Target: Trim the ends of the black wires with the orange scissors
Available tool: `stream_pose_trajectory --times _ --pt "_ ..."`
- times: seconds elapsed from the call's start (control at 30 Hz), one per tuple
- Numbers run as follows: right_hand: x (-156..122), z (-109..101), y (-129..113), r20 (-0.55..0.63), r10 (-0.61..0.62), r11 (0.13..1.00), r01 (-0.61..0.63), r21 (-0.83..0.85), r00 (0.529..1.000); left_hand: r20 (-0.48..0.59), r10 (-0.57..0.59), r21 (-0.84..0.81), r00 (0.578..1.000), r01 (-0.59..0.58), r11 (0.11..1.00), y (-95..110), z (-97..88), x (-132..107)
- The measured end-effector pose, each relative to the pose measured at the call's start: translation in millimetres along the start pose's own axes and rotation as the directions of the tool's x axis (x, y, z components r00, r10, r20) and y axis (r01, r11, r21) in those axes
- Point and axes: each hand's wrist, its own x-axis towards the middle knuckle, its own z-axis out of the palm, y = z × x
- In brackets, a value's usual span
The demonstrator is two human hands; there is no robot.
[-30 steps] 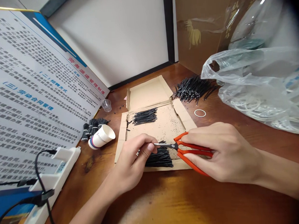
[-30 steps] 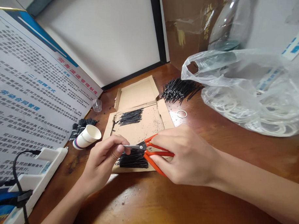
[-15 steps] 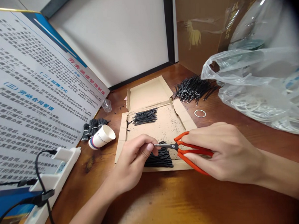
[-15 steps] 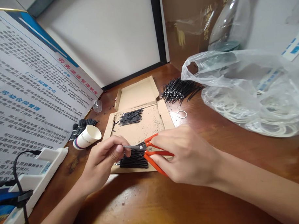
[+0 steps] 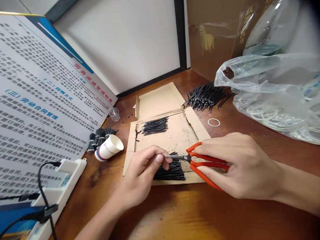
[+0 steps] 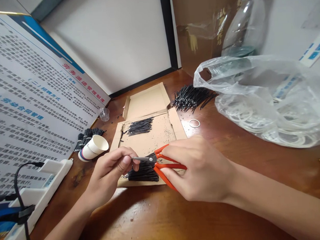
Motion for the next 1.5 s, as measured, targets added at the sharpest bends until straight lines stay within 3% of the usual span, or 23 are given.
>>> stream_pose_trajectory --times 0.33,0.6,1.07,1.5 --pt "-1.7 1.3 2.8 0.016 0.003 1.0 -0.003 -0.004 1.0 -0.007 0.016 0.048 1.0 -0.016 0.999 0.3 0.1 1.5" --pt "-0.1 -1.0 -2.5 -0.005 0.018 1.0 -0.018 0.025 1.0 -0.029 0.021 -0.038 0.999 -0.023 0.999 -1.8 0.1 0.1" --pt "-0.7 -0.4 -2.3 0.023 0.043 0.997 -0.044 0.062 0.999 -0.03 0.021 -0.012 0.999 -0.021 1.0 -0.1 0.1 -0.4" --pt "0.0 -0.1 -1.5 0.01 0.006 1.0 -0.005 -0.016 1.0 -0.054 -0.004 -0.015 0.999 0.003 1.0 -0.8 1.3 0.1"
